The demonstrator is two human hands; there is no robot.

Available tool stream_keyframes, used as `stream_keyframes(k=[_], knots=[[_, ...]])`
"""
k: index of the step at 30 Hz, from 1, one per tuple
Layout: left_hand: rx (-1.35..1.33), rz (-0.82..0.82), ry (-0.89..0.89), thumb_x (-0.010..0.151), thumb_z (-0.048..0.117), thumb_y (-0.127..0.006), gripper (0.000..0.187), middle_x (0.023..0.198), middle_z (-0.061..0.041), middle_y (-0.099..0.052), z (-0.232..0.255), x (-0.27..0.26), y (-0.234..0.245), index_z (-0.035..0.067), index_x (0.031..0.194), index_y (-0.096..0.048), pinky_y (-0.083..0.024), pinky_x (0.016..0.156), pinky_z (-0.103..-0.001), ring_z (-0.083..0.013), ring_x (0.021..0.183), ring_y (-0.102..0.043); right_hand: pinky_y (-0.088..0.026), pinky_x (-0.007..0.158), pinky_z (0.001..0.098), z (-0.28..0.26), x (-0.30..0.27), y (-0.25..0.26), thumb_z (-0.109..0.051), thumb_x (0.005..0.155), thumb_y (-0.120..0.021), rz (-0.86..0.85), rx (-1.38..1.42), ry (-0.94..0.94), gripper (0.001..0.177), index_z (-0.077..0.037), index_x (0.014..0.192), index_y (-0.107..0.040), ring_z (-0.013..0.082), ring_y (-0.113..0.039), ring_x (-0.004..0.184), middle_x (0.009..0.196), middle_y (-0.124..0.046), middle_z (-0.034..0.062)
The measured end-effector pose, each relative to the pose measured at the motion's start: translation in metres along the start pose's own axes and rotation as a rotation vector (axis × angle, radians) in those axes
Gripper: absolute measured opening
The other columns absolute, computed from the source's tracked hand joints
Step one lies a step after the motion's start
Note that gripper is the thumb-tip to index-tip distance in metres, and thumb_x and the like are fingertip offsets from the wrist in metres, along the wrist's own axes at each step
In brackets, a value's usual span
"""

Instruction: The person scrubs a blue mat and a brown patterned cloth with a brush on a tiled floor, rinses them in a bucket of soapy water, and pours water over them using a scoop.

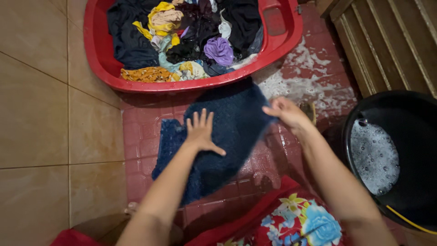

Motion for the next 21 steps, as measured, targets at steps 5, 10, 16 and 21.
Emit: stream_keyframes(k=[5, 10, 16, 21], knots=[[-0.33, 0.055, 0.191, 0.041, 0.054, -0.104, 0.173, 0.165, -0.033, 0.009, -0.016, 0.004, -0.031, 0.016, 0.156, 0.019, -0.022, 0.111, -0.07, -0.0516, 0.149, -0.015, -0.048, 0.063, 0.0249, -0.127, -0.026, -0.016, -0.007, 0.08, -0.082, -0.105, 0.165, 0.019, 0.028, -0.014, 0.076, -0.055, 0.0092, -0.063, 0.071, 0.076, -0.066, -0.0033], [-0.548, 0.044, 0.196, 0.069, 0.03, -0.08, 0.105, 0.135, -0.021, -0.066, -0.05, 0.021, -0.069, 0.013, 0.156, -0.022, -0.05, 0.105, -0.043, -0.0368, 0.124, -0.064, -0.034, 0.05, 0.0347, -0.119, -0.036, 0.069, -0.014, 0.089, -0.084, 0.181, 0.155, -0.118, 0.029, -0.015, 0.085, -0.056, 0.0172, -0.053, 0.061, 0.077, -0.064, 0.0024], [-0.654, 0.381, -0.074, 0.076, 0.021, -0.074, 0.027, 0.091, -0.019, -0.066, -0.019, 0.008, -0.001, 0.011, 0.101, -0.08, -0.053, 0.082, -0.045, -0.035, 0.094, -0.065, -0.055, 0.066, 0.0369, -0.069, -0.017, 0.124, -0.022, 0.084, -0.085, 0.195, -0.663, -0.08, 0.029, -0.005, 0.093, -0.064, 0.0218, -0.068, 0.076, 0.087, -0.074, 0.0093], [-0.874, 0.518, -0.632, 0.073, 0.004, -0.066, 0.021, 0.086, -0.01, -0.062, 0.081, -0.01, 0.089, 0.002, 0.093, -0.072, -0.048, 0.086, -0.043, -0.0323, 0.098, -0.054, -0.045, 0.106, 0.0401, -0.121, 0.0, 0.025, -0.074, 0.091, -0.049, -0.104, -0.405, 0.38, 0.078, -0.018, 0.145, -0.058, 0.0216, -0.055, 0.131, 0.143, -0.06, 0.0081]])
Point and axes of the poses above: each hand's wrist, its own x-axis towards the middle knuckle, its own y-axis out of the back of the hand, z = x × y, the point moved 9 cm from there along x, towards the middle knuckle
